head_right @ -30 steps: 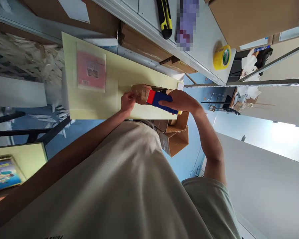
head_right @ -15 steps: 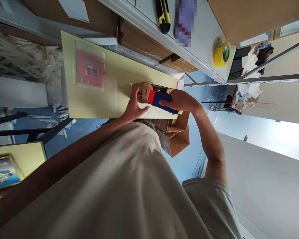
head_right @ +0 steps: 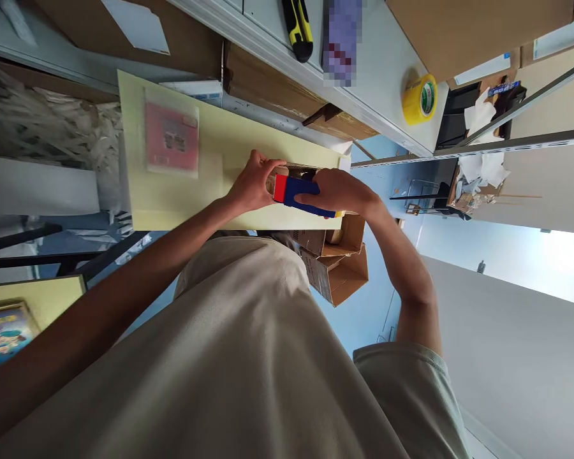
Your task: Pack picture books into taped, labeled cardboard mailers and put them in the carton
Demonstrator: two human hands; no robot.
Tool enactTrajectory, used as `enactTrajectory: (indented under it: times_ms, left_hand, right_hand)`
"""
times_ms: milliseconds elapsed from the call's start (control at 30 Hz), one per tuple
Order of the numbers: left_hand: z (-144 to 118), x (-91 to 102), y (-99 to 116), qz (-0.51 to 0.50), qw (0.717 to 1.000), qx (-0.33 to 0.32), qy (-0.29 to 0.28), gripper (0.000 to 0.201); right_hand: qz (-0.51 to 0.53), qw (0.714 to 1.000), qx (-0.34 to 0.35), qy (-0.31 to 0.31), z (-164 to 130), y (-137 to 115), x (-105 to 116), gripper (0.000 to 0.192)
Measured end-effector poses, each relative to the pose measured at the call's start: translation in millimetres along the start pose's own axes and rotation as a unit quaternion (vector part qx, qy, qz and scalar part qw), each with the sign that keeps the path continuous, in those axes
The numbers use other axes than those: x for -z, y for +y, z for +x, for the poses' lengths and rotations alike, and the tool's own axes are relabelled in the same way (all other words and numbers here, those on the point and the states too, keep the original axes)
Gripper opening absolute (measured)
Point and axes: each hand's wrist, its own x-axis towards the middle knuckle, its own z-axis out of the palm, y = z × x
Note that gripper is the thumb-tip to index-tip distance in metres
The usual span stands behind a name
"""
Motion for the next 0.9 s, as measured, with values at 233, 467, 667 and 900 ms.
enactTrajectory:
  times_ms: [233, 467, 667, 900]
  left_hand:
    - [3, -16.0, -17, 0.003, 1.000, -0.004, 0.013, 0.056]
    - [-3, -18.7, -31, 0.036, 0.999, 0.009, 0.039, 0.031]
    - [-17, -11.5, -41, 0.053, 0.997, 0.028, 0.044, 0.037]
    - [-23, -6.1, -36, 0.149, 0.988, 0.037, 0.004, 0.047]
  right_hand:
    - [0.005, 1.000, 0.017, 0.015, 4, 5, 1, 0.064]
    - [0.014, 1.000, 0.020, 0.009, 14, 29, 3, 0.073]
    - [0.043, 0.995, -0.040, -0.081, 35, 52, -5, 0.069]
    - [-0.005, 0.993, -0.082, -0.090, 69, 61, -24, 0.060]
